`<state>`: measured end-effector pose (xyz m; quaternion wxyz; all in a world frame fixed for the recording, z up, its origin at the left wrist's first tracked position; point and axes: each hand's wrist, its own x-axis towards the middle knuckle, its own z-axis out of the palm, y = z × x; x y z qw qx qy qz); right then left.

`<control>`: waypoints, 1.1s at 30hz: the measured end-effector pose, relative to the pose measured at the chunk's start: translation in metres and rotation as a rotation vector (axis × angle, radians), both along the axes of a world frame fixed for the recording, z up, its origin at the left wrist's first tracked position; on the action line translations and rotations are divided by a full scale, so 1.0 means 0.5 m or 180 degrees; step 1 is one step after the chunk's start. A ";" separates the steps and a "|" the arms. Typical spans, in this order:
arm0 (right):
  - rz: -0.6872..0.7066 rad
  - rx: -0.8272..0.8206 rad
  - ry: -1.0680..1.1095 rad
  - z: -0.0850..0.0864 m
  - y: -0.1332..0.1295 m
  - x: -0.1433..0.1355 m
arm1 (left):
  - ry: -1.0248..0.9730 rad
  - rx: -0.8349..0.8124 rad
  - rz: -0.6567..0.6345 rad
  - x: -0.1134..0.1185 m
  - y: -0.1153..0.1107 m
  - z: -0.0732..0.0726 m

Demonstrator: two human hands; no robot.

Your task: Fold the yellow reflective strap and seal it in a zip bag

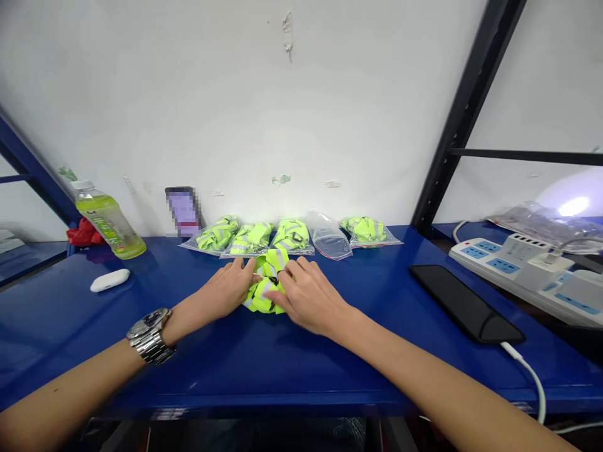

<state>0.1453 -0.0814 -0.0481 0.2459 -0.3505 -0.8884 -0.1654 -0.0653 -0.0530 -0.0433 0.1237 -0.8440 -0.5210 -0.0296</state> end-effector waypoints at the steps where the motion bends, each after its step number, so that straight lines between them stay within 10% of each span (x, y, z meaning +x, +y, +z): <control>1: 0.0153 -0.0088 -0.0090 0.001 -0.009 0.004 | -0.0020 0.0233 -0.0002 0.001 -0.001 -0.005; 9: 0.0279 -0.0393 -0.0079 -0.026 0.000 0.035 | -0.0648 0.0103 -0.1220 -0.033 -0.024 -0.019; 23: -0.0744 -0.1764 0.0797 0.018 0.044 0.006 | 0.0881 -0.0143 -0.0699 -0.014 -0.007 -0.007; 28: -0.1147 -0.0416 0.0740 -0.010 0.069 -0.015 | 0.0924 -0.0089 -0.0276 0.001 -0.004 -0.002; 33: -0.0072 0.0041 0.0384 -0.021 0.044 0.004 | 0.0329 0.0779 0.0101 0.030 -0.007 0.004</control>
